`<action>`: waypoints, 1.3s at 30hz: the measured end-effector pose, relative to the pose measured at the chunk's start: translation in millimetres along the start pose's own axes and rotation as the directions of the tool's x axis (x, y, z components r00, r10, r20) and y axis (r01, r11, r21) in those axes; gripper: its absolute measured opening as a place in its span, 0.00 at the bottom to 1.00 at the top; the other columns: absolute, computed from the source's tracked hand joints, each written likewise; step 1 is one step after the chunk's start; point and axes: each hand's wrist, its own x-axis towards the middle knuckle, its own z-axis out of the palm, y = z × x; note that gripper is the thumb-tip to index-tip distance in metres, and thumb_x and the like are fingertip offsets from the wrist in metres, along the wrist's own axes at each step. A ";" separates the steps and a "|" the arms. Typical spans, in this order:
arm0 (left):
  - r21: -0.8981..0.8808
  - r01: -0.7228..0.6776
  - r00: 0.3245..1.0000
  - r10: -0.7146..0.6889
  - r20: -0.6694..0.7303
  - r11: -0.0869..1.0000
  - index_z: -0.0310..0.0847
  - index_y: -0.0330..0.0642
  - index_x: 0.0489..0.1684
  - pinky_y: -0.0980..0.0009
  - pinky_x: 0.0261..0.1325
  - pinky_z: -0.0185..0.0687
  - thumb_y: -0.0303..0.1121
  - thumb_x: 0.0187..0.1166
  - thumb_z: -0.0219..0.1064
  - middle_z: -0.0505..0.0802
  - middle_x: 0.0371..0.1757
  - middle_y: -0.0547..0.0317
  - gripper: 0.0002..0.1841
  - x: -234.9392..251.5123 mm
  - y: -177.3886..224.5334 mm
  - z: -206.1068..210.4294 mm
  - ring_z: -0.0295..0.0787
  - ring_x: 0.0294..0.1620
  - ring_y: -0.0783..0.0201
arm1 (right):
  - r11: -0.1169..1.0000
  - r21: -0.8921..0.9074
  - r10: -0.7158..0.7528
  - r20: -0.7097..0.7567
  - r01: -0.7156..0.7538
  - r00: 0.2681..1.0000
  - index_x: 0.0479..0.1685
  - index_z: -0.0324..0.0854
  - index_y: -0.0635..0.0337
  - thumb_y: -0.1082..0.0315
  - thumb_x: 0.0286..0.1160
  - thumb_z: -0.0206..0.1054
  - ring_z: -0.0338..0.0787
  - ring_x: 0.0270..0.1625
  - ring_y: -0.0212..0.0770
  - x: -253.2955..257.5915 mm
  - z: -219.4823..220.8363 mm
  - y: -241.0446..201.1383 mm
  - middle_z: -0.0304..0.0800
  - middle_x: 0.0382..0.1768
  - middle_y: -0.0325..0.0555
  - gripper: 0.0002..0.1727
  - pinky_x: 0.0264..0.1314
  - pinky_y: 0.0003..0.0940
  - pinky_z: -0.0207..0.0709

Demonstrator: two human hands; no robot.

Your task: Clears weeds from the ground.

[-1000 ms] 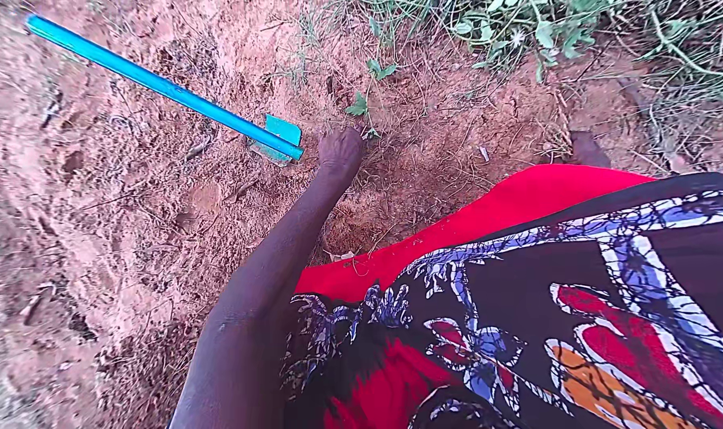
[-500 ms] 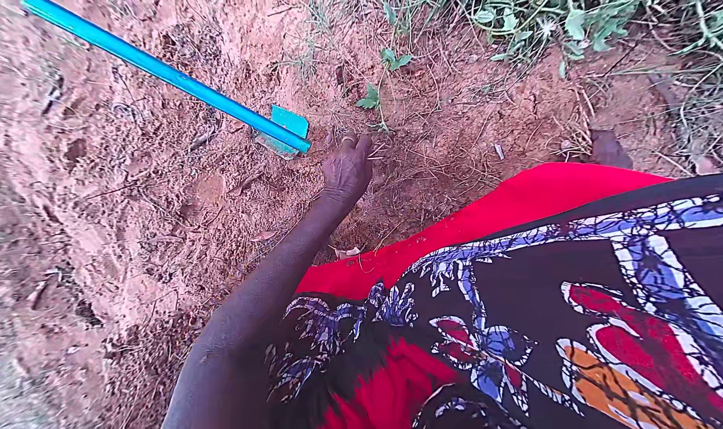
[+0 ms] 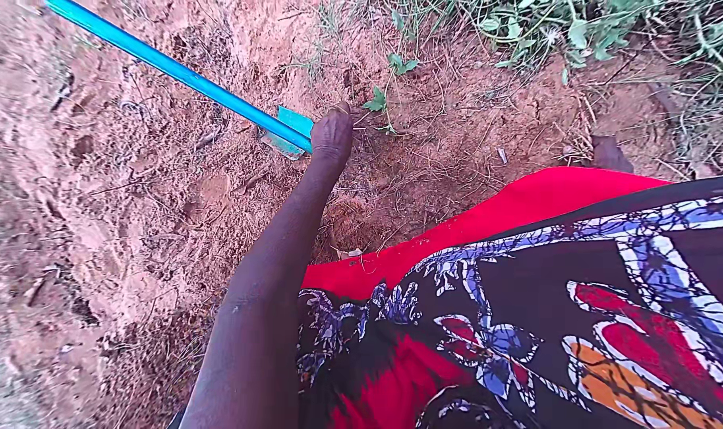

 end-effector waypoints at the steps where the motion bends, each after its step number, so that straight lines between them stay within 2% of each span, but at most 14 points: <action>1: -0.047 0.048 0.999 -0.048 0.008 0.998 0.64 0.28 0.78 0.36 0.60 0.81 0.23 0.86 0.53 0.85 0.66 0.27 0.22 1.9 0.9 -2.2 0.86 0.66 0.30 | 1.000 0.001 -0.010 -0.004 0.010 1.000 0.80 0.69 0.69 0.62 0.82 0.63 0.79 0.74 0.78 1.0 0.2 1.0 0.78 0.72 0.78 0.29 0.72 0.72 0.68; 4: -0.189 0.191 0.981 -0.182 0.062 0.963 0.68 0.26 0.74 0.37 0.68 0.76 0.33 0.83 0.60 0.85 0.68 0.28 0.24 4.8 6.3 -14.3 0.83 0.73 0.35 | 1.000 0.006 0.010 0.005 -0.010 1.000 0.80 0.69 0.69 0.64 0.84 0.61 0.79 0.75 0.76 -2.2 -2.0 -3.3 0.78 0.72 0.78 0.28 0.74 0.71 0.68; 7: -0.202 0.236 0.968 -0.211 0.136 0.951 0.77 0.23 0.66 0.34 0.71 0.73 0.39 0.85 0.60 0.83 0.71 0.26 0.24 9.4 5.3 -30.9 0.78 0.77 0.34 | 1.000 0.017 0.024 0.020 -0.024 1.000 0.81 0.68 0.69 0.66 0.84 0.62 0.78 0.76 0.76 -8.4 -8.6 -11.7 0.77 0.73 0.78 0.28 0.76 0.70 0.66; 12: -0.163 0.196 0.961 -0.157 0.227 0.967 0.77 0.21 0.62 0.29 0.70 0.69 0.38 0.85 0.61 0.81 0.71 0.23 0.22 18.3 -2.4 -48.1 0.76 0.77 0.29 | 0.999 0.025 -0.028 -0.017 0.028 0.999 0.81 0.69 0.69 0.66 0.82 0.64 0.79 0.75 0.77 -9.4 -4.8 -6.9 0.78 0.72 0.78 0.30 0.75 0.70 0.68; 16: -0.077 0.169 0.970 -0.152 0.191 0.983 0.78 0.22 0.62 0.30 0.68 0.73 0.35 0.84 0.60 0.83 0.70 0.25 0.20 11.3 10.9 -35.6 0.78 0.75 0.30 | 0.995 0.033 -0.094 -0.048 0.096 0.994 0.78 0.70 0.72 0.67 0.82 0.61 0.80 0.74 0.76 -11.1 -2.7 -3.5 0.79 0.71 0.78 0.27 0.74 0.69 0.68; 19: -0.041 0.101 0.982 -0.093 0.162 0.994 0.81 0.25 0.60 0.32 0.66 0.76 0.35 0.87 0.59 0.86 0.67 0.28 0.19 -3.1 15.9 -16.5 0.82 0.73 0.32 | 0.989 0.051 -0.133 -0.076 0.137 0.988 0.76 0.72 0.73 0.67 0.81 0.63 0.81 0.71 0.78 -11.3 -0.6 -1.3 0.80 0.69 0.80 0.27 0.72 0.70 0.69; 21: -0.056 -0.012 0.979 0.023 0.201 0.998 0.79 0.27 0.64 0.31 0.64 0.76 0.32 0.87 0.57 0.87 0.65 0.27 0.17 -30.5 30.9 -7.8 0.83 0.71 0.30 | 0.989 0.056 -0.135 -0.074 0.140 0.988 0.77 0.71 0.74 0.67 0.82 0.62 0.81 0.71 0.78 -12.1 -2.8 -1.7 0.79 0.69 0.81 0.27 0.73 0.71 0.69; 25: -0.100 -0.266 0.923 0.283 0.261 0.959 0.73 0.32 0.72 0.35 0.57 0.81 0.27 0.90 0.51 0.90 0.58 0.30 0.17 -97.7 61.6 24.0 0.89 0.61 0.30 | 0.989 0.062 -0.131 -0.074 0.135 0.989 0.78 0.70 0.74 0.69 0.81 0.61 0.81 0.72 0.79 -16.8 -2.0 -4.2 0.79 0.69 0.81 0.27 0.72 0.72 0.69; 28: -0.161 -0.264 0.938 0.292 0.186 0.951 0.74 0.34 0.74 0.35 0.57 0.80 0.28 0.87 0.56 0.90 0.58 0.29 0.19 -93.1 51.8 25.8 0.89 0.60 0.30 | 0.987 0.068 -0.138 -0.075 0.143 0.988 0.77 0.70 0.74 0.69 0.81 0.62 0.81 0.71 0.79 -17.9 -3.7 -6.0 0.79 0.69 0.81 0.27 0.72 0.72 0.68; 31: -0.228 -0.175 0.984 0.176 -0.015 0.958 0.81 0.36 0.68 0.32 0.56 0.79 0.25 0.81 0.59 0.90 0.59 0.30 0.18 -65.3 29.6 14.3 0.89 0.60 0.29 | 0.990 0.047 -0.125 -0.088 0.130 0.988 0.76 0.73 0.72 0.68 0.81 0.62 0.82 0.70 0.78 -17.5 -2.8 -6.4 0.81 0.67 0.79 0.26 0.70 0.71 0.70; 34: -0.141 -0.236 0.964 0.213 -0.161 0.961 0.82 0.33 0.67 0.33 0.53 0.82 0.21 0.80 0.57 0.85 0.70 0.32 0.18 -37.4 17.1 7.4 0.89 0.59 0.30 | 0.986 0.076 -0.139 -0.101 0.147 0.985 0.76 0.72 0.73 0.68 0.82 0.61 0.82 0.70 0.77 -17.6 -1.8 -5.6 0.81 0.67 0.80 0.26 0.71 0.70 0.70; 36: 0.002 -0.300 0.945 0.298 -0.138 0.954 0.76 0.30 0.74 0.36 0.54 0.84 0.17 0.83 0.52 0.77 0.82 0.37 0.21 -21.2 15.7 3.5 0.89 0.60 0.31 | 0.982 0.086 -0.160 -0.101 0.169 0.982 0.76 0.72 0.74 0.69 0.81 0.61 0.82 0.70 0.78 -16.9 -0.4 -2.4 0.81 0.67 0.80 0.26 0.71 0.71 0.70; 37: 0.062 -0.310 0.943 0.315 -0.111 0.949 0.73 0.29 0.77 0.37 0.54 0.83 0.17 0.85 0.50 0.75 0.84 0.37 0.22 -14.8 16.9 0.7 0.89 0.60 0.31 | 0.982 0.088 -0.157 -0.096 0.166 0.983 0.77 0.71 0.74 0.69 0.81 0.62 0.82 0.70 0.79 -18.8 -2.4 -4.5 0.81 0.67 0.81 0.27 0.71 0.72 0.69; 39: 0.111 -0.280 0.956 0.288 -0.059 0.953 0.70 0.25 0.77 0.35 0.56 0.82 0.17 0.86 0.49 0.79 0.77 0.30 0.22 -5.3 20.8 -5.8 0.88 0.61 0.28 | 0.986 0.076 -0.144 -0.092 0.151 0.985 0.78 0.71 0.73 0.69 0.81 0.63 0.82 0.69 0.80 -21.6 -5.3 -8.1 0.81 0.68 0.80 0.27 0.70 0.73 0.70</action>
